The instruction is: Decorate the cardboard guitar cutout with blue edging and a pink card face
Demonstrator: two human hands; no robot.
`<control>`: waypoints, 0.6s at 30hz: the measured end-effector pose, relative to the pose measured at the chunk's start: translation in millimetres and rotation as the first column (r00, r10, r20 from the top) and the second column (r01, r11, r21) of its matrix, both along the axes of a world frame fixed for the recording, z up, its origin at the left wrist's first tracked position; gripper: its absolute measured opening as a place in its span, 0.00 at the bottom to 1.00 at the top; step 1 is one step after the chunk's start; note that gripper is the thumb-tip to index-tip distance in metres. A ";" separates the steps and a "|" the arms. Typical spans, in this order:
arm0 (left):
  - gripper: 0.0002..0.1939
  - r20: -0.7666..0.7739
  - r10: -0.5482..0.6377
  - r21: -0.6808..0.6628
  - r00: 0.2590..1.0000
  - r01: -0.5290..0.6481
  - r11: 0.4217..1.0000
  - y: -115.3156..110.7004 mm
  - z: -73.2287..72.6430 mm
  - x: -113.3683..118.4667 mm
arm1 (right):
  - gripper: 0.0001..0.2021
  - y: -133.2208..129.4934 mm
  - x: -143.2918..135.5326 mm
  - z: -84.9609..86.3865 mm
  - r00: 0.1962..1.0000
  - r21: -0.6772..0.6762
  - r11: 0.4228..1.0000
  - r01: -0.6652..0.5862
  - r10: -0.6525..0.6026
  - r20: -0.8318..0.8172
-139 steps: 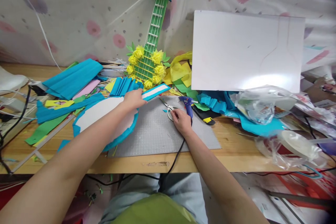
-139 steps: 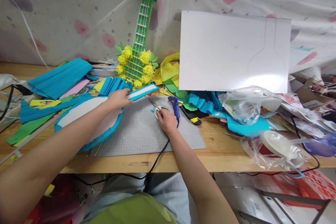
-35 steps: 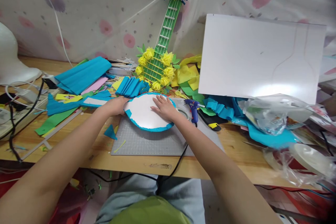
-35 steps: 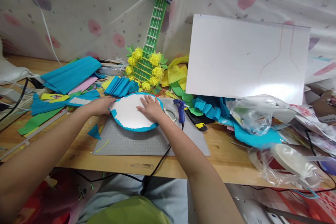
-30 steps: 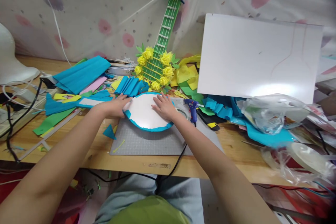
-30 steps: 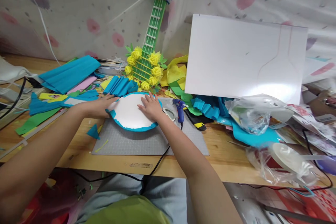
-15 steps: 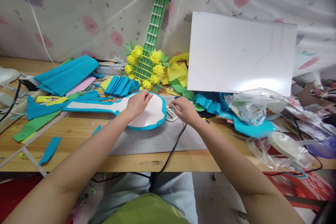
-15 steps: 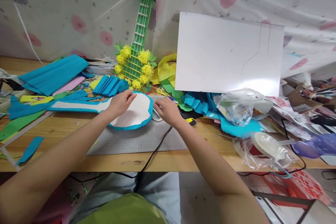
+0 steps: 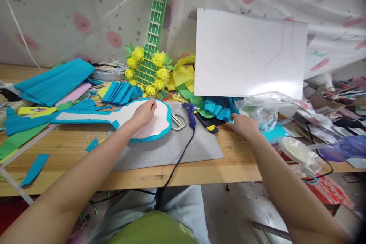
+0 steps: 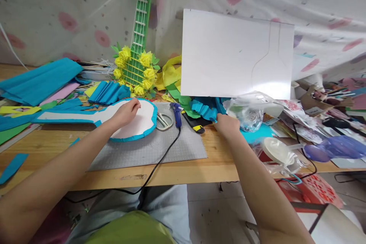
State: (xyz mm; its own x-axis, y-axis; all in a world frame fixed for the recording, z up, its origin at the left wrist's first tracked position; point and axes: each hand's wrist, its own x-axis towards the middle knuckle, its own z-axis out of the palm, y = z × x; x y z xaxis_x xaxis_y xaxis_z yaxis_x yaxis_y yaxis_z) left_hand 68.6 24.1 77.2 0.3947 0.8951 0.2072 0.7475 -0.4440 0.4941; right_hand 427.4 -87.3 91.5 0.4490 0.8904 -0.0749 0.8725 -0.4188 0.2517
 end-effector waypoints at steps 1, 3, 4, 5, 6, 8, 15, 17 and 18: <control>0.07 0.025 -0.011 0.001 1.000 0.011 1.000 -0.3 -0.4 0.5 | 0.14 1.3 2.0 -4.6 1.000 -0.010 1.000 0.001 -0.001 0.021; 0.07 0.074 -0.022 -0.012 0.997 0.023 1.000 -2.1 0.4 0.9 | 0.16 3.7 3.2 -10.8 0.998 -0.002 1.000 -0.002 0.002 0.059; 0.07 0.099 -0.021 -0.026 0.995 0.023 0.999 -3.2 1.2 0.9 | 0.16 4.4 3.1 -11.6 0.997 0.004 1.000 -0.009 0.008 0.070; 0.08 0.121 -0.015 -0.043 0.993 0.020 0.999 -4.3 2.1 0.9 | 0.15 4.9 2.9 -10.9 0.997 0.004 1.000 -0.016 0.016 0.077; 0.10 0.139 -0.009 -0.059 0.990 0.017 0.998 -5.3 2.9 1.1 | 0.14 5.0 2.8 -8.8 0.996 -0.001 1.000 -0.024 0.024 0.082; 0.11 0.157 0.008 -0.077 0.988 0.004 0.997 -6.6 3.6 2.3 | 0.14 4.9 3.7 -1.9 0.996 -0.002 1.000 -0.018 0.018 0.087; 0.10 0.209 -0.003 -0.055 0.978 0.015 0.998 -11.0 3.5 16.8 | 0.15 8.9 18.6 16.2 0.996 0.252 0.965 0.077 -0.086 0.023; 0.10 0.203 -0.014 -0.056 0.979 0.026 0.998 -14.4 6.7 21.4 | 0.16 11.5 23.5 19.0 0.996 0.320 0.943 0.090 -0.087 -0.025; 0.10 0.194 -0.025 -0.056 0.981 0.036 0.998 -16.3 8.6 23.5 | 0.16 13.0 25.9 21.0 0.995 0.355 0.930 0.098 -0.087 -0.047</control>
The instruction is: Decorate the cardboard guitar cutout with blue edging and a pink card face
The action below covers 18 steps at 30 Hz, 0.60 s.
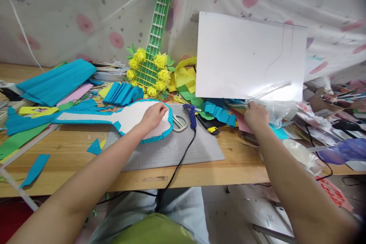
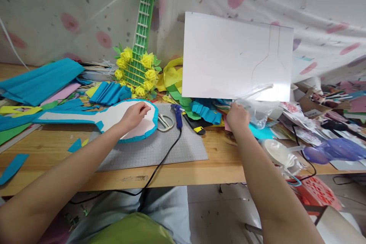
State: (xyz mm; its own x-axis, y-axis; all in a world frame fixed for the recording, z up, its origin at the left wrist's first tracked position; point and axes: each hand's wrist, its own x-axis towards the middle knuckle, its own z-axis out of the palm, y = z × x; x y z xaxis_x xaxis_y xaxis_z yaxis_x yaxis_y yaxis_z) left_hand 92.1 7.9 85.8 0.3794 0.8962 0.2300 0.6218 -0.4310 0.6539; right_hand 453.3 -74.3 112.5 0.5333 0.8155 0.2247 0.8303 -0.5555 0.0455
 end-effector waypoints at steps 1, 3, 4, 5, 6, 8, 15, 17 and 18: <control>0.10 -0.008 -0.012 0.003 1.000 0.012 1.000 -1.8 1.7 1.9 | 0.16 1.6 2.4 2.4 1.000 0.040 0.999 0.007 -0.006 -0.014; 0.11 -0.013 -0.039 0.016 0.999 0.039 0.999 -4.6 3.5 5.8 | 0.16 5.2 7.6 8.6 0.999 0.118 0.992 0.039 -0.035 -0.037; 0.10 -0.011 -0.050 0.023 0.999 0.050 0.998 -5.7 3.5 7.8 | 0.16 7.2 10.5 12.0 0.997 0.151 0.987 0.059 -0.052 -0.049; 0.10 -0.006 -0.059 0.026 0.998 0.059 0.998 -6.4 2.7 9.9 | 0.15 9.3 13.4 15.4 0.996 0.178 0.981 0.079 -0.068 -0.064; 0.10 0.000 -0.067 0.024 0.998 0.067 0.997 -7.0 1.5 12.0 | 0.15 11.5 16.5 18.7 0.993 0.201 0.975 0.098 -0.083 -0.081; 0.11 0.021 -0.080 0.019 0.997 0.079 0.997 -7.5 -1.7 16.5 | 0.14 16.5 22.7 24.3 0.989 0.247 0.961 0.121 -0.095 -0.115; 0.08 0.085 -0.107 0.014 0.991 0.106 0.994 -9.5 -0.4 28.4 | 0.09 40.1 41.3 39.2 0.990 0.421 0.902 0.095 -0.041 -0.136; 0.09 0.097 -0.123 0.020 0.988 0.122 0.992 -9.6 0.9 30.4 | 0.08 45.7 45.1 43.8 0.990 0.445 0.892 0.080 -0.021 -0.137; 0.09 0.103 -0.133 0.030 0.986 0.131 0.991 -9.3 0.7 31.1 | 0.07 47.8 47.2 46.0 0.991 0.458 0.885 0.079 -0.019 -0.136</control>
State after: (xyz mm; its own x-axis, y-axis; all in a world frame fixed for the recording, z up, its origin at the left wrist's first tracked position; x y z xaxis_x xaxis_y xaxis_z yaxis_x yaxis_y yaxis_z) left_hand 123.2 -1.5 86.5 0.4669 0.8339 0.2943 0.4868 -0.5203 0.7017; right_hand 500.5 -26.4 158.5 0.6182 0.6077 0.4986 0.7834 -0.5283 -0.3273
